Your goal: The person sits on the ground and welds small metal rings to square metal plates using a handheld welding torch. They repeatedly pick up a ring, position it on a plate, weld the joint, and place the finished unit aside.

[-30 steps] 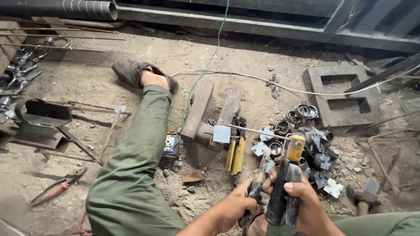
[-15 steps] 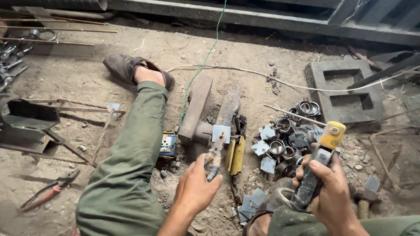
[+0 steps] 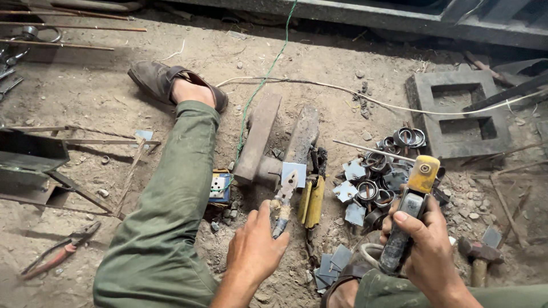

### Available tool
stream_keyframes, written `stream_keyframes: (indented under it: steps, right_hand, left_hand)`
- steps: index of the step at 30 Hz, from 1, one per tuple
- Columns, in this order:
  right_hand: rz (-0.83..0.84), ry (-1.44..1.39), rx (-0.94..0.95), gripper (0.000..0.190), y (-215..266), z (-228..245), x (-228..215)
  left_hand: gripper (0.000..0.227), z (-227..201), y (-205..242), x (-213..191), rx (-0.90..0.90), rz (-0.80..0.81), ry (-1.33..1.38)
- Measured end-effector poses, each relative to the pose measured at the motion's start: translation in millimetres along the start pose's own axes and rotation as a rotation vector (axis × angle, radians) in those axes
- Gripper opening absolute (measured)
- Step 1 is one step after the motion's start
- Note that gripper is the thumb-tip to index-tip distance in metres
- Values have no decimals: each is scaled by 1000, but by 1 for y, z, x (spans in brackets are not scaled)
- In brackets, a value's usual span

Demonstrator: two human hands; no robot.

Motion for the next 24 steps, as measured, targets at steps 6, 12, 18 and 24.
stream_keyframes:
  steps: [6,12,18,24]
  right_hand:
    - [-2,1,-2,59,0,-3,-2]
    - [-5,43,3,53,1,-6,-4]
    - [66,303,-10,46,-4,5,10]
    - [194,907,-51,53,-20,9,54]
  left_hand:
    - [78,0,-2,2,-17,21,-27]
    - [80,1,-4,4,0,20,-44]
    - [82,0,-4,5,-3,30,-78]
    - [82,-1,-3,4,-17,48,-101]
Point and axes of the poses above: each hand's wrist, its own y-axis away from the middle knuckle, its own x-axis out of the palm, z = x × y, the point moved 5 cm from there along -y, towards the middle knuckle, and after that the axes turned 11 degrees about -x, right-handed, at the moved point
